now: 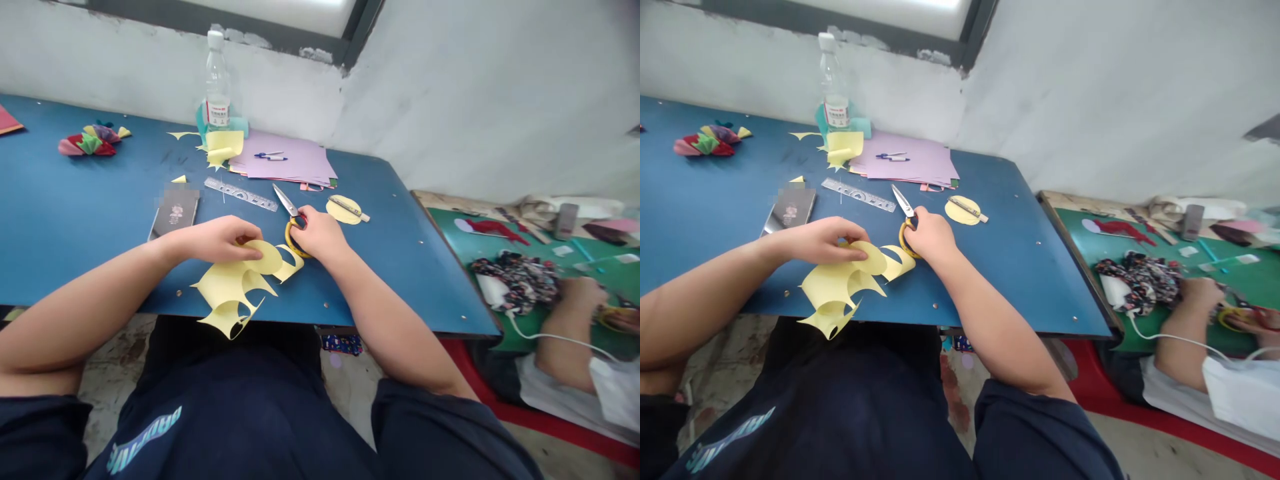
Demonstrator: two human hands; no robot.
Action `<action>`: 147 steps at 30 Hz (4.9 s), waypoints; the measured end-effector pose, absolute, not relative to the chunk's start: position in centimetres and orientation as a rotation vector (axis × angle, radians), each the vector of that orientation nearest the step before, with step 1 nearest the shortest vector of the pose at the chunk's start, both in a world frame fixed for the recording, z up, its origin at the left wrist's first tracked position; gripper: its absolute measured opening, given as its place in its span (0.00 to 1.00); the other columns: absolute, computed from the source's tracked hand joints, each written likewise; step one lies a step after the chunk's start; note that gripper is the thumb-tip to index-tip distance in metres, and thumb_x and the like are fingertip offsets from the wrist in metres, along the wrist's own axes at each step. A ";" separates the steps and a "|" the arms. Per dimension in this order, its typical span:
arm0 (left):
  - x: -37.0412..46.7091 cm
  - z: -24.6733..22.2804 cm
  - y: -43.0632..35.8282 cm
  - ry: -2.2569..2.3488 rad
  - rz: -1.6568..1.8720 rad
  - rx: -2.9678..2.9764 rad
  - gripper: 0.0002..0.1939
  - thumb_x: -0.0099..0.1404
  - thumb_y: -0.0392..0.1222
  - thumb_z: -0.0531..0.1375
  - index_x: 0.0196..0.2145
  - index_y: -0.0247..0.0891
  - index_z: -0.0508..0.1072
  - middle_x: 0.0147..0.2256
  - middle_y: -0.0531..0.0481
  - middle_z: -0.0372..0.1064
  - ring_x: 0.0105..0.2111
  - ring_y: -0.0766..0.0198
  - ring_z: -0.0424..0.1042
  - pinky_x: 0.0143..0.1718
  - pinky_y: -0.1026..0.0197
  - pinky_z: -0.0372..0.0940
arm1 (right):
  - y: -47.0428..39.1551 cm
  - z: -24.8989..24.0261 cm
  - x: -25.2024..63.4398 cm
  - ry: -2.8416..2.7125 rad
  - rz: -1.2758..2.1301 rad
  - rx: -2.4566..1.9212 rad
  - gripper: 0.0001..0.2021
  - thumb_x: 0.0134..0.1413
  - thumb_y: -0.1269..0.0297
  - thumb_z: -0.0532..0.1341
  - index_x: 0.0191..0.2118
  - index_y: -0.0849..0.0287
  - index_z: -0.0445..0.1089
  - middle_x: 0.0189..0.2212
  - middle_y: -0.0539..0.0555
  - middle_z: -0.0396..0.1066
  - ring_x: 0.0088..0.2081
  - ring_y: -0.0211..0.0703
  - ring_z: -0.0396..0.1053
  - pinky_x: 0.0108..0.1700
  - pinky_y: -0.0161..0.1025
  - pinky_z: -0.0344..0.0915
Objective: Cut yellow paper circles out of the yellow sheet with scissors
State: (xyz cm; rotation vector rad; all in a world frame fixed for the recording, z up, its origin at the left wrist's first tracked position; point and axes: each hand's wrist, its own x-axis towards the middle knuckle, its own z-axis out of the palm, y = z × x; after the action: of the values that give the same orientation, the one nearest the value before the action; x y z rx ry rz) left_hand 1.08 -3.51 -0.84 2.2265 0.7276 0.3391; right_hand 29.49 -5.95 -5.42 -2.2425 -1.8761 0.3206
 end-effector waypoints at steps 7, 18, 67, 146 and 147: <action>1.0 -0.2 -3.2 0.774 0.330 2.167 0.24 0.75 0.59 0.71 0.29 0.45 0.70 0.29 0.52 0.60 0.31 0.60 0.58 0.35 0.53 0.52 | -6.7 -4.0 29.5 -2.040 0.288 -2.246 0.16 0.78 0.56 0.67 0.60 0.59 0.83 0.51 0.70 0.88 0.48 0.67 0.84 0.45 0.50 0.72; 1.3 -0.7 -3.9 0.922 0.527 2.040 0.29 0.78 0.61 0.71 0.28 0.45 0.64 0.27 0.57 0.53 0.29 0.64 0.52 0.31 0.55 0.46 | -9.4 -1.4 29.0 -1.974 0.913 -1.222 0.59 0.64 0.00 0.52 0.57 0.56 0.85 0.43 0.59 0.84 0.43 0.50 0.78 0.45 0.47 0.71; 1.1 -1.1 -3.0 0.869 0.320 2.152 0.21 0.74 0.64 0.75 0.39 0.43 0.90 0.34 0.45 0.86 0.34 0.57 0.77 0.36 0.56 0.68 | 0.5 -7.3 49.7 -1.770 0.339 -2.044 0.13 0.63 0.53 0.78 0.37 0.57 0.82 0.47 0.59 0.82 0.47 0.52 0.78 0.59 0.50 0.75; -2.7 -1.5 6.2 1.205 1.248 0.982 0.08 0.68 0.30 0.74 0.38 0.39 0.81 0.32 0.48 0.79 0.31 0.59 0.78 0.41 0.56 0.79 | 11.7 -5.5 18.2 -2.166 0.384 -0.912 0.11 0.74 0.66 0.61 0.48 0.57 0.84 0.49 0.60 0.89 0.50 0.53 0.83 0.61 0.51 0.81; -3.1 -1.3 6.9 1.212 1.288 0.988 0.09 0.67 0.29 0.74 0.39 0.39 0.81 0.32 0.48 0.80 0.33 0.59 0.79 0.44 0.55 0.81 | 12.8 -4.9 18.5 -2.050 0.396 -0.981 0.10 0.74 0.66 0.61 0.47 0.57 0.82 0.45 0.59 0.88 0.47 0.52 0.82 0.60 0.51 0.81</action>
State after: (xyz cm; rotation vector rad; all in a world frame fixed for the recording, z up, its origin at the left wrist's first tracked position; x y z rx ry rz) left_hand -3.10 6.91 -1.32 0.9881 1.2116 1.2877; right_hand 18.48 12.79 -4.94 -0.9814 -2.0502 0.3957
